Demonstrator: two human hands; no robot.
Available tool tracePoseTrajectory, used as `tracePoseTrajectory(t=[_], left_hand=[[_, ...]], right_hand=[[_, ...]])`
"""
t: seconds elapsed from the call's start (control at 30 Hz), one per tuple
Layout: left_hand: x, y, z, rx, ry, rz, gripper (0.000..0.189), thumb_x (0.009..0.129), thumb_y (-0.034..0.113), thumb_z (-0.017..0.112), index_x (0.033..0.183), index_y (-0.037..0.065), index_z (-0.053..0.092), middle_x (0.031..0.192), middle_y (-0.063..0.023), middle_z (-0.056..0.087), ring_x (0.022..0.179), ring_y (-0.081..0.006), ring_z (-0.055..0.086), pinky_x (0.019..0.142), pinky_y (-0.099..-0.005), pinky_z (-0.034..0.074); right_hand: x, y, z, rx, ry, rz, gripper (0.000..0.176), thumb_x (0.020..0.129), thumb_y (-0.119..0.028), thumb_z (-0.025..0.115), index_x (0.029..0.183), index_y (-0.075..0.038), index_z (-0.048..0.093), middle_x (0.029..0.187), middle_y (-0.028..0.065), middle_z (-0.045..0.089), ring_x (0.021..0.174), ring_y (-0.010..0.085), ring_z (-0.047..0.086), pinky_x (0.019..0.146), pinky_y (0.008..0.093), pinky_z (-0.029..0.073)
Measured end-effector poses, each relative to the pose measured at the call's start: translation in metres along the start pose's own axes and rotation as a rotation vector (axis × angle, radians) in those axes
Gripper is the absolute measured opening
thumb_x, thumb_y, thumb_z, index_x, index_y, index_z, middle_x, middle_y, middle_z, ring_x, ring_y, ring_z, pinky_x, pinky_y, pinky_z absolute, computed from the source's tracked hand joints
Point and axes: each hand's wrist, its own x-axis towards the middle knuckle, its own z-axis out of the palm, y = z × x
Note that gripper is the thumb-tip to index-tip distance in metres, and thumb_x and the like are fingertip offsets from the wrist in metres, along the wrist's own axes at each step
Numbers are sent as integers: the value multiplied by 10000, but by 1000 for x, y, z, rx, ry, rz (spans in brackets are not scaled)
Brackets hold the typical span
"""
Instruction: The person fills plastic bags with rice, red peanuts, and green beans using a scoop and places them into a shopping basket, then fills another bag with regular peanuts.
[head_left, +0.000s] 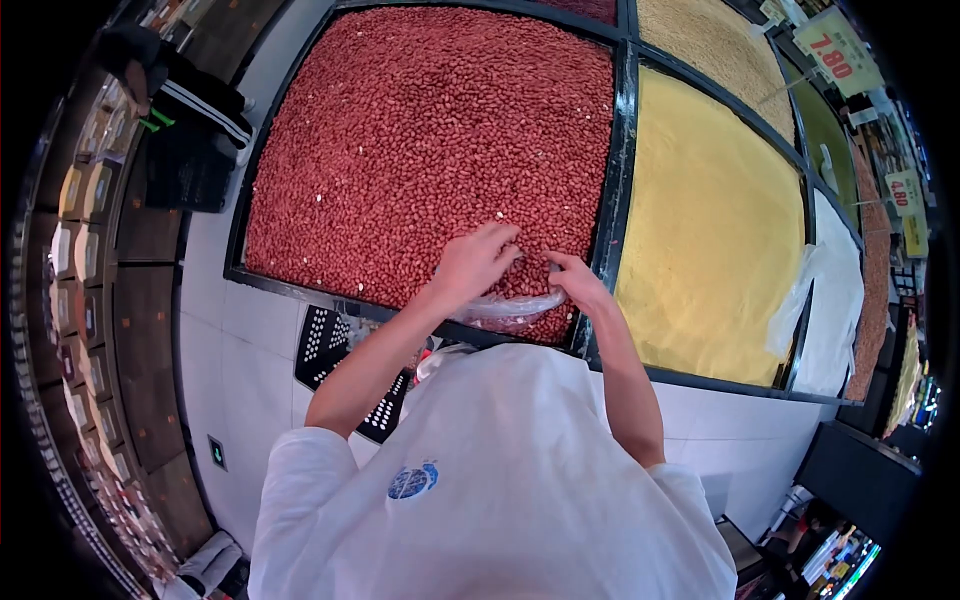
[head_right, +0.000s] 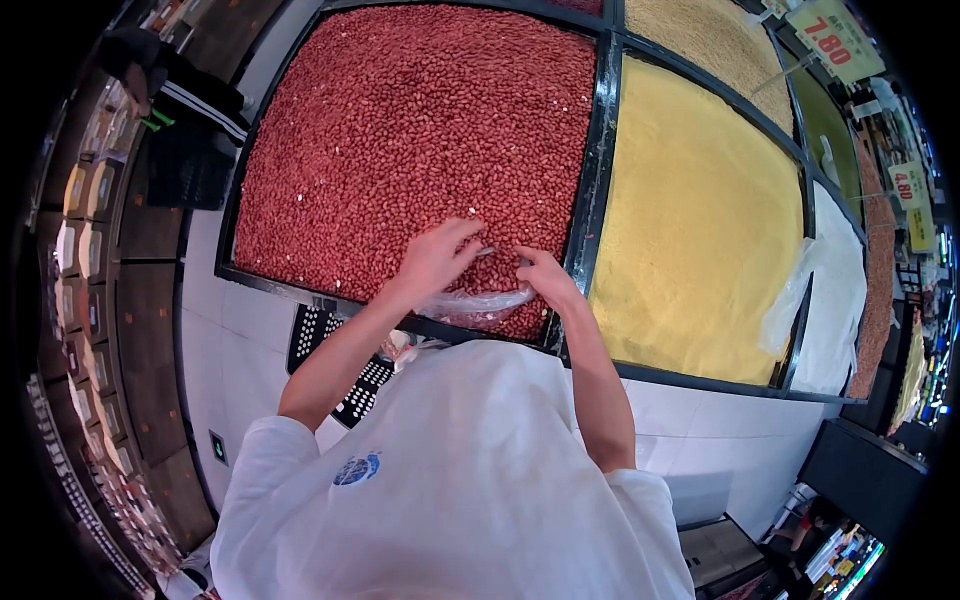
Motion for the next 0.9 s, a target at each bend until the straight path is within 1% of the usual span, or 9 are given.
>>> tracePoseTrajectory(t=[0.07, 0.13, 0.17, 0.3, 0.43, 0.6, 0.8, 0.87, 0.9], left_hand=[[7, -26, -6, 317, 218, -141, 397, 884, 321, 595, 1203, 85, 580, 1138, -164, 566, 1060, -325, 564, 789, -440, 514], [8, -54, 3, 504, 263, -191, 393, 886, 382, 572, 1159, 99, 586, 1042, -188, 544, 956, -375, 571, 699, -431, 539], [10, -58, 10, 448, 208, -249, 426, 884, 395, 575, 1187, 95, 575, 1099, -224, 519, 973, -412, 560, 758, -456, 523], [35, -80, 38, 13, 95, -285, 419, 901, 361, 562, 1214, 83, 576, 1111, -233, 513, 1036, -397, 545, 905, -447, 453], [43, -73, 46, -237, -88, -101, 281, 931, 203, 528, 1139, 39, 624, 1065, -179, 558, 1030, -299, 552, 930, -347, 423], [13, -45, 36, -196, -342, 172, 266, 898, 119, 528, 1130, 38, 629, 1075, -149, 581, 1051, -296, 548, 940, -353, 424], [-25, -19, 42, -207, -397, 150, 336, 903, 126, 509, 1225, 72, 590, 1293, -178, 518, 1218, -319, 479, 1042, -385, 372], [-36, -15, 41, -274, -345, 147, 347, 906, 132, 505, 1241, 80, 581, 1337, -180, 491, 1250, -319, 458, 1056, -389, 360], [-40, -12, 37, -175, -221, 220, 340, 902, 135, 513, 1229, 80, 587, 1315, -176, 515, 1223, -319, 489, 1027, -395, 393]], right_hand=[[-5, -6, 4, -4, 23, 0, 605, 778, 33, 519, 1370, 68, 402, 812, 41, 571, 684, 125, 543, 622, 246, 432], [-6, -4, 6, -4, 37, 3, 607, 777, 31, 517, 1371, 69, 399, 799, 38, 570, 680, 122, 542, 616, 245, 430], [-3, -3, 6, -5, 39, 3, 608, 776, 30, 519, 1370, 72, 399, 799, 39, 570, 679, 122, 543, 614, 247, 431], [6, 0, 7, -5, 58, -6, 591, 776, 25, 529, 1352, 88, 411, 796, 45, 575, 682, 124, 550, 609, 252, 435], [8, 2, 1, 14, 16, -6, 591, 779, 25, 531, 1352, 96, 401, 807, 54, 583, 688, 128, 557, 609, 252, 439], [9, 6, 1, 32, 50, 7, 604, 786, 29, 523, 1369, 91, 378, 806, 52, 574, 686, 130, 553, 606, 252, 438], [-5, -9, 6, -107, 31, -21, 619, 750, 41, 539, 1359, 46, 429, 853, 57, 549, 727, 131, 539, 633, 250, 431], [-10, -14, 7, -403, 32, -167, 629, 726, 46, 546, 1347, 32, 449, 919, 77, 545, 805, 155, 545, 700, 265, 441], [-13, -17, 9, -544, 35, -248, 634, 714, 48, 549, 1340, 25, 459, 953, 87, 543, 843, 166, 547, 734, 272, 447]])
